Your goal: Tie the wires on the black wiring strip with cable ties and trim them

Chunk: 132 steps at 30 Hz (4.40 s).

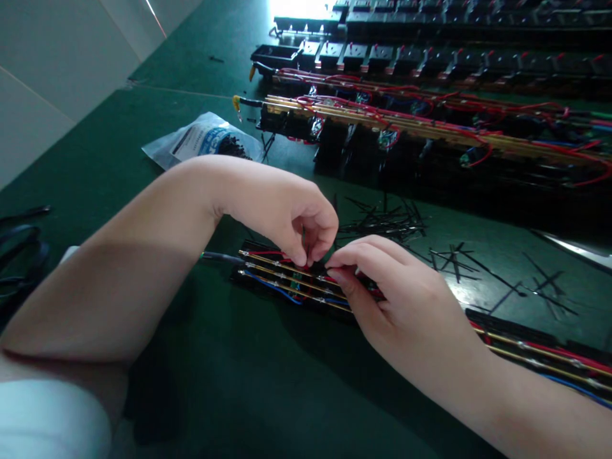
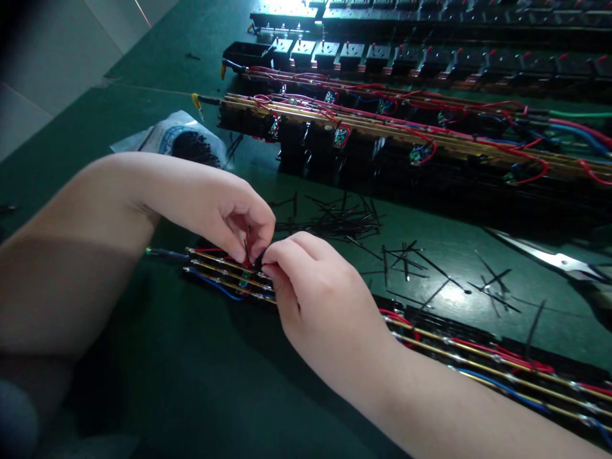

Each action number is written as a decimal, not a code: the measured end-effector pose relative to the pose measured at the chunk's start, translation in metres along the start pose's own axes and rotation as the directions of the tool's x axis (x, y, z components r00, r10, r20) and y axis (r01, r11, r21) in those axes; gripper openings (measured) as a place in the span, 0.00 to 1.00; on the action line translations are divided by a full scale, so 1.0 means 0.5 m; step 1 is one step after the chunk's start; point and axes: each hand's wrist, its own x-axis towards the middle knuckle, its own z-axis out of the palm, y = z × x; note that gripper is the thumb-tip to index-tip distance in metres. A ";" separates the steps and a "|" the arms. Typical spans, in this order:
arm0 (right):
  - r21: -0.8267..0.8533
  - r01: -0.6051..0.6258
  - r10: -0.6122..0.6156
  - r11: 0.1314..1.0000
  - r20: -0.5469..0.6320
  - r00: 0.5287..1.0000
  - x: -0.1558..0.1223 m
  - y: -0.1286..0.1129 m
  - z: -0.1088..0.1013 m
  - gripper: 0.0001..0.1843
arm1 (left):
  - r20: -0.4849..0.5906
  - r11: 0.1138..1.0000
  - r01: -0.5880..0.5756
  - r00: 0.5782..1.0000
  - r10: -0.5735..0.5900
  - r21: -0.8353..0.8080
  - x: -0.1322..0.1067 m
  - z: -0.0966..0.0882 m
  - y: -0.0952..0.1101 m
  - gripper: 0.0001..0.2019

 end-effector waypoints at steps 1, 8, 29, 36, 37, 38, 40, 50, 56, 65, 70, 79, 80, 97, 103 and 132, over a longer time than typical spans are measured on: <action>0.003 -0.001 0.001 1.000 -0.001 1.000 0.000 0.000 0.000 0.10 | 0.006 0.998 -0.012 1.000 0.012 -0.054 0.002 0.000 -0.003 0.08; 0.036 -0.008 0.009 0.999 -0.014 1.000 -0.001 0.003 -0.003 0.10 | 0.050 0.956 0.010 0.999 0.005 -0.294 0.023 0.006 -0.028 0.07; 0.036 -0.063 0.063 0.997 -0.008 0.998 -0.001 0.003 -0.003 0.11 | 0.002 0.867 -0.183 0.978 0.208 -0.464 0.059 0.020 -0.067 0.08; 0.020 -0.049 0.050 0.999 -0.028 0.998 -0.001 0.003 0.002 0.11 | -0.069 0.814 -0.253 0.964 0.256 -0.523 0.058 0.029 -0.061 0.17; 0.016 -0.050 0.050 0.999 -0.028 0.998 -0.002 0.002 0.002 0.11 | -0.071 0.813 -0.256 0.964 0.257 -0.524 0.058 0.029 -0.061 0.17; 0.013 -0.051 0.051 0.999 -0.027 0.998 -0.002 0.002 0.002 0.10 | -0.075 0.812 -0.258 0.963 0.258 -0.524 0.058 0.029 -0.061 0.17; 0.014 -0.060 0.061 0.998 -0.017 0.998 -0.004 0.000 0.000 0.11 | -0.082 0.816 -0.258 0.964 0.253 -0.517 0.058 0.029 -0.061 0.18; -0.004 -0.056 0.056 0.998 -0.030 0.998 -0.002 0.003 0.003 0.11 | -0.067 0.835 -0.231 0.971 0.229 -0.500 0.057 0.027 -0.056 0.18; -0.002 -0.064 0.064 0.998 -0.008 0.998 -0.002 0.001 0.000 0.12 | -0.063 0.830 -0.258 0.963 0.261 -0.494 0.062 0.029 -0.059 0.18; 0.014 -0.069 0.069 0.997 0.000 0.998 -0.001 -0.001 -0.001 0.11 | -0.060 0.856 -0.242 0.969 0.242 -0.457 0.059 0.028 -0.056 0.17; 0.017 -0.054 0.054 0.998 -0.010 0.998 0.002 0.000 -0.001 0.10 | -0.054 0.841 -0.237 0.969 0.242 -0.486 0.059 0.028 -0.058 0.17; 0.002 -0.088 0.088 0.996 -0.014 0.996 -0.001 -0.002 -0.003 0.09 | -0.036 0.800 -0.231 0.967 0.254 -0.554 0.058 0.027 -0.060 0.16; 0.002 -0.086 0.086 0.996 -0.011 0.996 -0.001 -0.002 -0.003 0.09 | -0.040 0.798 -0.230 0.967 0.251 -0.557 0.057 0.027 -0.059 0.15; -0.020 -0.062 0.061 0.998 -0.018 0.998 0.000 -0.001 0.001 0.09 | -0.087 0.830 -0.238 0.970 0.226 -0.505 0.057 0.027 -0.058 0.17; -0.051 -0.088 0.089 0.995 0.006 0.996 0.000 -0.001 0.000 0.07 | 0.008 0.781 -0.213 0.963 0.270 -0.587 0.062 0.030 -0.071 0.15; -0.044 -0.067 0.067 0.997 0.000 0.998 -0.002 -0.003 0.003 0.08 | -0.074 0.773 -0.235 0.968 0.239 -0.589 0.058 0.033 -0.051 0.17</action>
